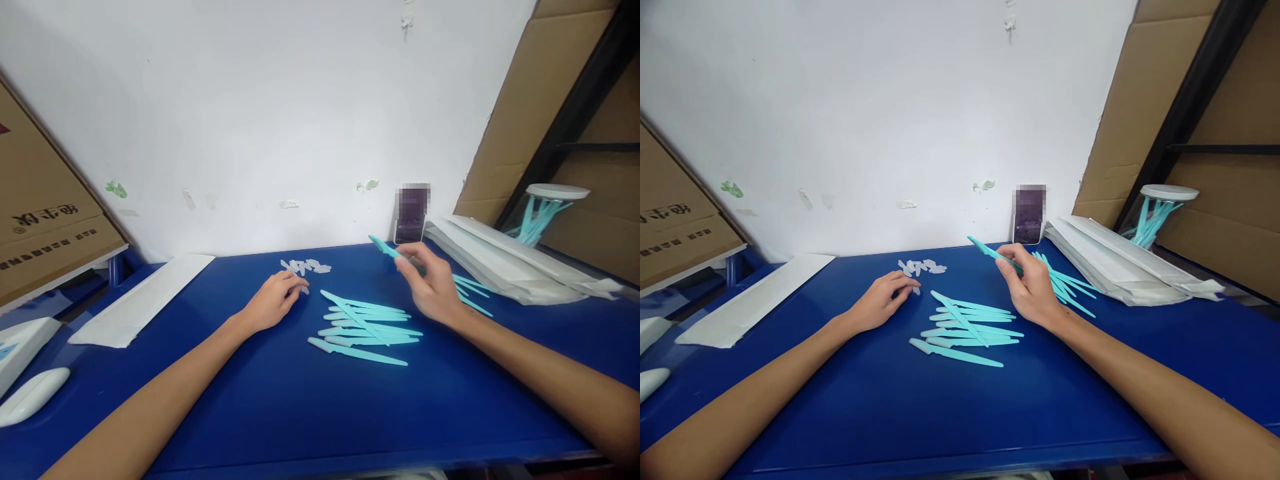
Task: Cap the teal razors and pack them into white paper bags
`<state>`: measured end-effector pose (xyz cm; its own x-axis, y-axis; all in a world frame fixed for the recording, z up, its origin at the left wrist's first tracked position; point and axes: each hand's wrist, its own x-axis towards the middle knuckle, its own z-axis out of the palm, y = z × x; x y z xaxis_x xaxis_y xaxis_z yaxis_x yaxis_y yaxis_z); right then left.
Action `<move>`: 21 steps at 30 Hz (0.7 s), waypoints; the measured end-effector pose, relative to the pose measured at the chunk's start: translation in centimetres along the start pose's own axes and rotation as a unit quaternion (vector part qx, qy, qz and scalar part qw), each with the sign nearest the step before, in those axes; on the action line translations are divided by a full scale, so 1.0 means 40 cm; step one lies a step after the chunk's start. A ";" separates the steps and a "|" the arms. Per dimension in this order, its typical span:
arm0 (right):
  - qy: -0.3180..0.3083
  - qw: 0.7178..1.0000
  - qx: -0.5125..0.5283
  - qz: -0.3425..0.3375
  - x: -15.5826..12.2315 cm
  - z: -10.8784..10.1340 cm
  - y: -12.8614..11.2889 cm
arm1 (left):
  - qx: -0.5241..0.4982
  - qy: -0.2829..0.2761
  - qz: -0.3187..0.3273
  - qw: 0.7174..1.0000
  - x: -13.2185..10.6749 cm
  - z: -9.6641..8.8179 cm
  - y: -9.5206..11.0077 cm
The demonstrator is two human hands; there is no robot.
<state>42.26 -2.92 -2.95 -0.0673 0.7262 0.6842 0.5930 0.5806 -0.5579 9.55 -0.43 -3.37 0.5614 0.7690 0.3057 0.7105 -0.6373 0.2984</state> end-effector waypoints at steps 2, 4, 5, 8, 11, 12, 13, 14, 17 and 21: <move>0.002 0.999 0.032 -0.009 -0.003 -0.005 -0.004 | -0.032 0.045 -0.009 0.998 -0.001 -0.003 -0.001; -0.026 0.999 0.026 -0.016 -0.003 -0.009 -0.007 | -0.065 0.082 -0.031 0.994 -0.002 -0.006 0.001; -0.039 0.999 0.013 -0.017 -0.002 -0.009 -0.008 | -0.084 0.094 -0.043 0.991 -0.002 -0.008 0.002; -0.071 0.997 -0.031 -0.012 0.000 -0.006 -0.009 | -0.157 0.102 -0.073 0.980 -0.003 -0.014 0.004; -0.112 0.992 -0.052 -0.015 0.001 0.000 -0.009 | -0.214 0.049 -0.068 0.973 -0.005 -0.023 0.000; -0.124 0.991 -0.055 -0.014 0.001 0.001 -0.009 | -0.222 0.025 -0.059 0.973 -0.007 -0.026 -0.002; -0.134 0.989 -0.058 -0.013 0.001 0.002 -0.009 | -0.222 0.005 -0.048 0.974 -0.009 -0.030 -0.004; -0.144 0.988 -0.061 -0.010 0.001 0.003 -0.010 | -0.216 -0.010 -0.036 0.976 -0.011 -0.034 -0.005; -0.167 0.984 -0.065 -0.007 0.001 0.004 -0.011 | -0.176 -0.035 0.003 0.984 -0.016 -0.039 -0.007; -0.184 0.981 -0.068 -0.001 0.000 0.007 -0.014 | -0.149 -0.009 0.049 0.988 -0.017 -0.026 -0.013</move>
<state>41.71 -3.14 -2.75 -0.3383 0.8237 0.4550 0.6928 0.5452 -0.4720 8.37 -0.69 -2.81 0.6303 0.7022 0.3312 0.4981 -0.6930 0.5212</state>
